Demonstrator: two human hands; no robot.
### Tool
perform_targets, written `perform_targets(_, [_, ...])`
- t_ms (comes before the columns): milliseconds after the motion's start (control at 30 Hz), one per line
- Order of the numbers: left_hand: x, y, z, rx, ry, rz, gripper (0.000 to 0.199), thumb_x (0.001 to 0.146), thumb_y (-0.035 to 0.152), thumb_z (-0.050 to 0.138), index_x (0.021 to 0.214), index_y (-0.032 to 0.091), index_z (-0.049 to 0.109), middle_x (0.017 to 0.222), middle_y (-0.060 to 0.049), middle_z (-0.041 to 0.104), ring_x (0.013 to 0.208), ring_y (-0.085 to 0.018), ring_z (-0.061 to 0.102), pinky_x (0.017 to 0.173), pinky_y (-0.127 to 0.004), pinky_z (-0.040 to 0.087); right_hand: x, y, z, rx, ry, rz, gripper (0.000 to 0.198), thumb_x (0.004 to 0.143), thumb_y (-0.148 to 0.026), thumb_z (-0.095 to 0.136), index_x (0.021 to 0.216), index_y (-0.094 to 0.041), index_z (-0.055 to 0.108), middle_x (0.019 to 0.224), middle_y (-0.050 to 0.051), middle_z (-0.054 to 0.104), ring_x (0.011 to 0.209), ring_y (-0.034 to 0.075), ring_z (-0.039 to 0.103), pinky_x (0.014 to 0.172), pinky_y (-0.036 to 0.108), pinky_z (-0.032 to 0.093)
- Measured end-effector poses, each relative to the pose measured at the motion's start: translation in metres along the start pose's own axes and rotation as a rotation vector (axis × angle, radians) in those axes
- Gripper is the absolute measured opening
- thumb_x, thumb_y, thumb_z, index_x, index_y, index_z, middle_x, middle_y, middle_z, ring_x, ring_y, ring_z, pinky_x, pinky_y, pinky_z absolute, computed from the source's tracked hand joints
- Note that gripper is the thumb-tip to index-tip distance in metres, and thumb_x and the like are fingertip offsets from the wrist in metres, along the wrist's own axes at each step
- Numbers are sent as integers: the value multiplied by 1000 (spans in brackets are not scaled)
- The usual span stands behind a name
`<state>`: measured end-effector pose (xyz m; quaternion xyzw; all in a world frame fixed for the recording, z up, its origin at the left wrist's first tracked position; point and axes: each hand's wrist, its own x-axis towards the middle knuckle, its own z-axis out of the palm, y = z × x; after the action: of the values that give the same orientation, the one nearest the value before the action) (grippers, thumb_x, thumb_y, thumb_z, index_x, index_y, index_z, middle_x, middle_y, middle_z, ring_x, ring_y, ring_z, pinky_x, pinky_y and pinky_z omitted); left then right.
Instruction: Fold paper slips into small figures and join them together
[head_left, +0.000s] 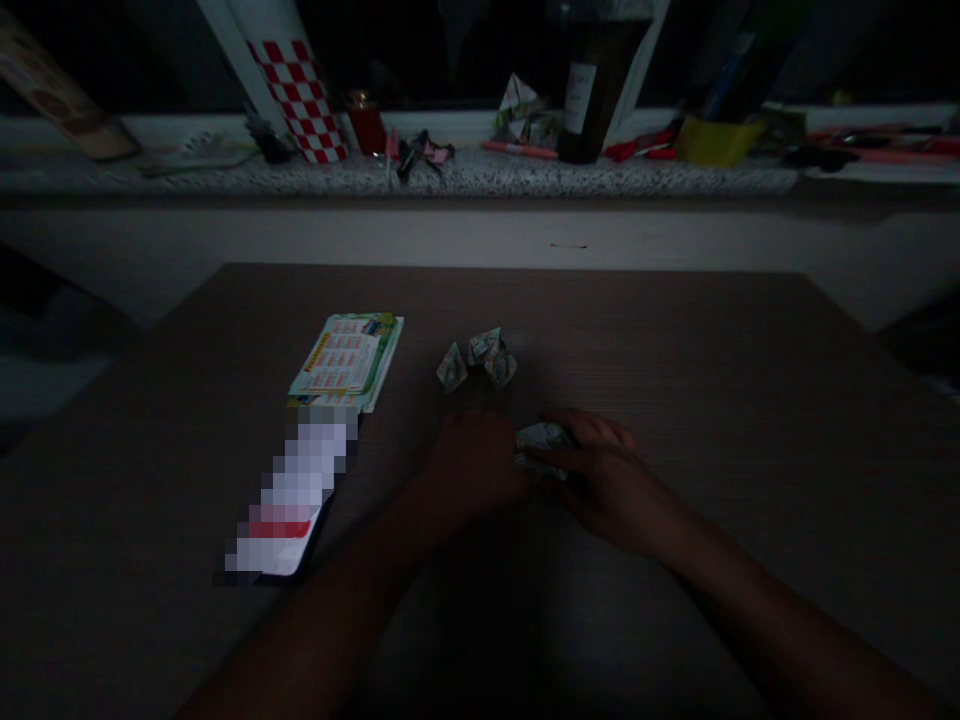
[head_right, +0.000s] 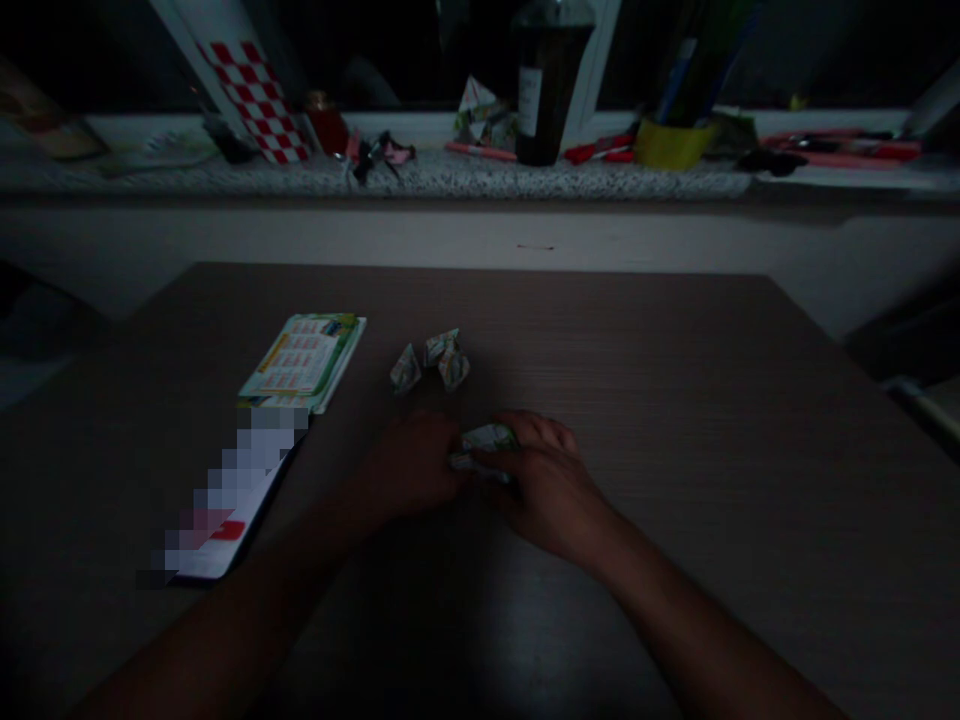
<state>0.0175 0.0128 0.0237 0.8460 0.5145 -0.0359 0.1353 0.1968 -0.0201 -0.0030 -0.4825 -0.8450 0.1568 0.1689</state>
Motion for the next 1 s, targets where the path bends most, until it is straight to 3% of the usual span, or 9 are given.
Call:
perform_targets(333, [1, -24, 0, -142, -42, -87, 18, 73, 29, 56, 81, 17, 67, 81, -8, 69, 70, -21, 64, 58, -28, 45, 0, 2, 3, 0, -16, 24, 35, 80, -27, 62, 114, -35, 64, 133, 6, 50, 122, 30, 43, 96, 50, 33])
perform_targets(500, [-3, -45, 0, -227, -46, -128, 15, 70, 21, 55, 80, 16, 66, 78, -5, 68, 68, -18, 63, 57, -25, 42, -1, 3, 0, 1, -15, -9, 35, 81, -28, 62, 115, -33, 64, 132, 8, 50, 121, 30, 44, 96, 50, 33])
perform_targets(600, [-10, -47, 3, -284, 34, -53, 15, 71, 16, 53, 81, 17, 64, 78, -4, 66, 69, -18, 60, 60, -26, 43, -1, 4, -1, 4, -13, -33, 39, 79, -29, 65, 117, -32, 63, 132, 9, 50, 121, 31, 43, 96, 50, 33])
perform_targets(733, [-21, -32, 10, -306, 270, 80, 20, 69, 8, 52, 86, 16, 60, 90, -6, 61, 88, -19, 56, 79, -30, 44, -2, 7, 0, -1, 0, -72, 39, 80, -28, 63, 119, -31, 61, 132, 9, 51, 121, 31, 43, 95, 50, 34])
perform_targets(833, [-24, -19, 14, -257, 273, 245, 21, 73, 12, 56, 93, 18, 59, 101, -6, 59, 99, -21, 51, 89, -35, 40, -2, 10, -1, 6, 3, -122, 36, 85, -26, 58, 120, -29, 60, 132, 10, 52, 122, 30, 43, 96, 50, 35])
perform_targets(900, [-23, -14, 15, -191, 272, 309, 12, 82, 19, 54, 92, 18, 60, 98, -5, 60, 96, -21, 51, 89, -37, 38, -1, 11, -2, 30, 22, -150, 31, 88, -26, 55, 118, -28, 62, 129, 9, 56, 122, 28, 45, 96, 49, 36])
perform_targets(1000, [-20, -13, 15, -136, 312, 362, 17, 90, 24, 46, 88, 18, 61, 90, -5, 62, 89, -19, 52, 85, -36, 37, 0, 15, -3, 101, 93, -203, 23, 89, -24, 53, 109, -24, 64, 114, 8, 65, 113, 24, 54, 95, 45, 39])
